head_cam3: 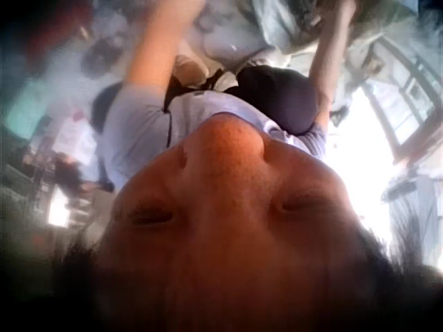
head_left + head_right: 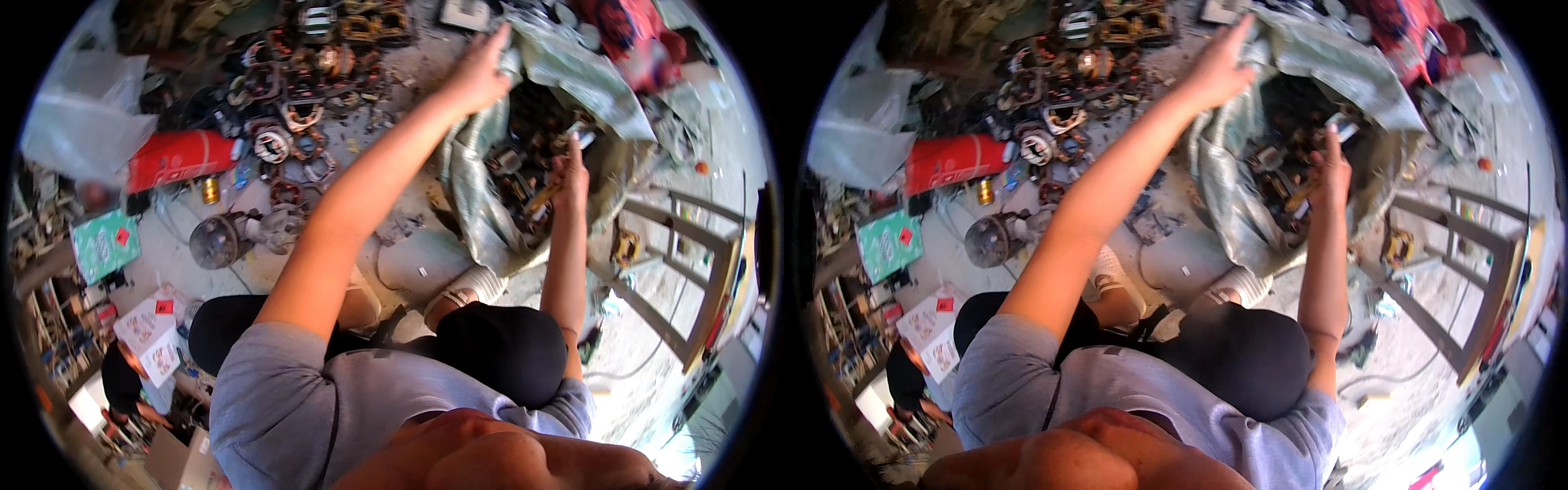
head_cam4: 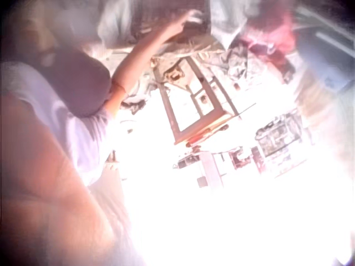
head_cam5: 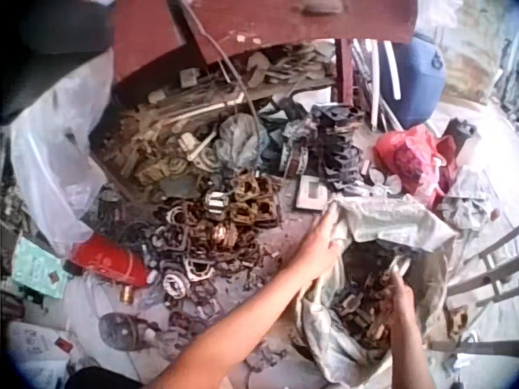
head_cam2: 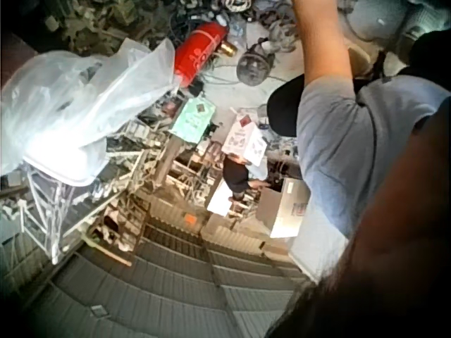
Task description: The person sorts through and disassembles several electric motor components by hand, using a utility knife to pry parts and pliers to pull at wiring before placing items into a large bag.
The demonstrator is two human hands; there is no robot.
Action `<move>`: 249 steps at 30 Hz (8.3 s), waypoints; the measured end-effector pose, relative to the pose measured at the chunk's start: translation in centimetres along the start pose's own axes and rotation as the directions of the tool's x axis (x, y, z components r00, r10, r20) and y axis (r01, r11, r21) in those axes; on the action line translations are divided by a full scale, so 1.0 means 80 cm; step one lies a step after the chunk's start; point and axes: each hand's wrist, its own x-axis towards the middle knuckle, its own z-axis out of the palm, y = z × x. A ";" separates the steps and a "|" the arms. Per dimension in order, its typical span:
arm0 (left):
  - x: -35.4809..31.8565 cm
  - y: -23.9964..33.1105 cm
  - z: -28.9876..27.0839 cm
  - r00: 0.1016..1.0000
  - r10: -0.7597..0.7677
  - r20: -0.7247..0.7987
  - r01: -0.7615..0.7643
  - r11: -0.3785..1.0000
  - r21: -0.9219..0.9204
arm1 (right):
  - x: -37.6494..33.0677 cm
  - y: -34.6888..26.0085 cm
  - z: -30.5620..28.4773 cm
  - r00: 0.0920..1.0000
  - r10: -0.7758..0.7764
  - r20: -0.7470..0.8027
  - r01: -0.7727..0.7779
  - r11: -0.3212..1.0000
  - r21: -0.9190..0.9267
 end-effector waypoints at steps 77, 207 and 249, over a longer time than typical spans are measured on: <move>0.020 -0.063 -0.116 0.977 -0.019 0.211 -0.045 0.954 0.297 | -0.104 0.005 -0.056 0.933 -0.053 0.356 0.160 0.947 -0.277; -0.057 -0.091 -0.166 0.863 -0.357 0.357 0.353 0.932 0.078 | -0.141 0.049 -0.036 0.830 0.018 0.558 0.218 0.910 -0.354; -0.078 -0.020 0.079 0.981 0.125 0.151 -0.140 0.985 0.098 | -0.139 0.042 -0.011 0.836 0.099 0.539 0.140 0.912 -0.385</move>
